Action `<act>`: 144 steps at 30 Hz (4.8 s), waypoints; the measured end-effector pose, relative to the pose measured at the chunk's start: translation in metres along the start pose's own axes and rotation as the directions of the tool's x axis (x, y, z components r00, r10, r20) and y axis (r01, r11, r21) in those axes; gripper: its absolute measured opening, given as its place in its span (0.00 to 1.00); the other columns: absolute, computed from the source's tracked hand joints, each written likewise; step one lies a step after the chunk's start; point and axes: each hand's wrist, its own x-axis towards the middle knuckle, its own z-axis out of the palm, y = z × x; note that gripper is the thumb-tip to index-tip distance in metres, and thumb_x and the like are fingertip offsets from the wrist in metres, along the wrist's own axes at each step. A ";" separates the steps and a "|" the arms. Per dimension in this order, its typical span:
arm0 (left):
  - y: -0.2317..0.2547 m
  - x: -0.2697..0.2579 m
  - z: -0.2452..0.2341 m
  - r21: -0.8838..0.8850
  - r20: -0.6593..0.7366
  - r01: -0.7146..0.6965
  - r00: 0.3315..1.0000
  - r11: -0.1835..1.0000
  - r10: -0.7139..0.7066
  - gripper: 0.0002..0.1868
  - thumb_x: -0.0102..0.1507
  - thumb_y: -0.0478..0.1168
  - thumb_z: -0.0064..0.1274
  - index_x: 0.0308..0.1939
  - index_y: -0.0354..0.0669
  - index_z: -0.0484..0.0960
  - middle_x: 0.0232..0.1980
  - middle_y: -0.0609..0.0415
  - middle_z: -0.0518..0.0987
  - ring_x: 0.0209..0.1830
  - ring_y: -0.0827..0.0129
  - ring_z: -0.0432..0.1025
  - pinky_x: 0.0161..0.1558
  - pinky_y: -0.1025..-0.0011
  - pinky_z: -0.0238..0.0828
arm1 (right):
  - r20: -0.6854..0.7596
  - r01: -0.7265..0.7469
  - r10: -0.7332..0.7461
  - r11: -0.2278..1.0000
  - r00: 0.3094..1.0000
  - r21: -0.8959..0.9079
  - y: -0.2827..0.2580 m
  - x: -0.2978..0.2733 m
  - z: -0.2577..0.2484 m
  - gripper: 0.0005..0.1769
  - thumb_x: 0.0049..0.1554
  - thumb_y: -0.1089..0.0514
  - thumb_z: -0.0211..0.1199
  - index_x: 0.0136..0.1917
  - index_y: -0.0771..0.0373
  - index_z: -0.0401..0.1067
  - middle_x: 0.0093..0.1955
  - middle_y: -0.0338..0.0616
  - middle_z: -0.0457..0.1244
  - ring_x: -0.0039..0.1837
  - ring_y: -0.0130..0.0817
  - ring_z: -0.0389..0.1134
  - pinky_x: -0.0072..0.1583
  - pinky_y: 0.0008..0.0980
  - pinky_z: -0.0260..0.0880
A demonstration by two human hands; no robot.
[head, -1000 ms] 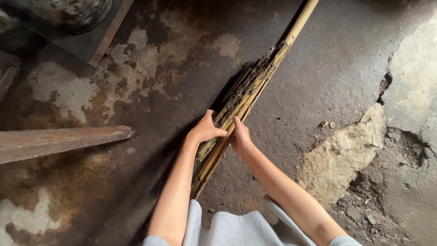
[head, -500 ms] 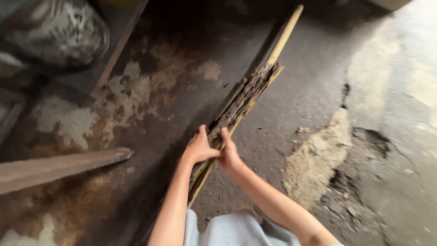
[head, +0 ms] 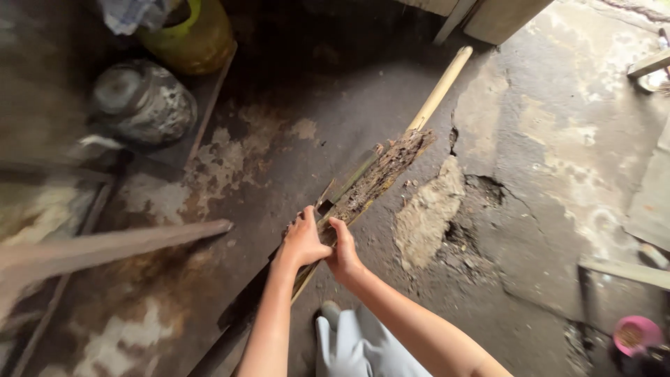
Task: The recorder gathers pieces of wood and a large stone and carries them into a kitchen area.
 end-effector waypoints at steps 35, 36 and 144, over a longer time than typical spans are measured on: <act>0.152 -0.180 -0.098 -0.522 0.398 0.057 0.899 0.851 0.184 0.64 0.34 0.57 0.77 0.70 0.42 0.66 0.59 0.44 0.82 0.58 0.61 0.77 0.61 0.66 0.73 | -0.049 0.052 -0.052 0.999 0.997 0.013 -0.112 -0.308 0.026 0.35 0.51 0.36 0.62 0.66 0.56 0.69 0.63 0.43 0.67 0.66 0.44 0.66 0.68 0.52 0.62; 0.149 -0.180 -0.102 -0.545 0.422 0.069 0.884 0.836 0.202 0.62 0.35 0.56 0.77 0.70 0.41 0.68 0.59 0.45 0.82 0.58 0.63 0.77 0.61 0.66 0.72 | -0.079 0.064 -0.064 0.998 0.995 0.008 -0.111 -0.313 0.032 0.36 0.50 0.35 0.61 0.66 0.56 0.69 0.64 0.42 0.67 0.66 0.42 0.65 0.68 0.51 0.63; 1.483 0.931 -0.212 -0.386 0.403 -0.185 0.848 0.904 0.346 0.57 0.40 0.55 0.74 0.68 0.34 0.67 0.57 0.41 0.82 0.55 0.61 0.77 0.57 0.66 0.73 | -0.049 0.140 -0.134 0.973 0.990 0.181 -1.749 0.226 -0.063 0.30 0.55 0.33 0.64 0.59 0.56 0.75 0.57 0.47 0.70 0.56 0.43 0.72 0.60 0.50 0.74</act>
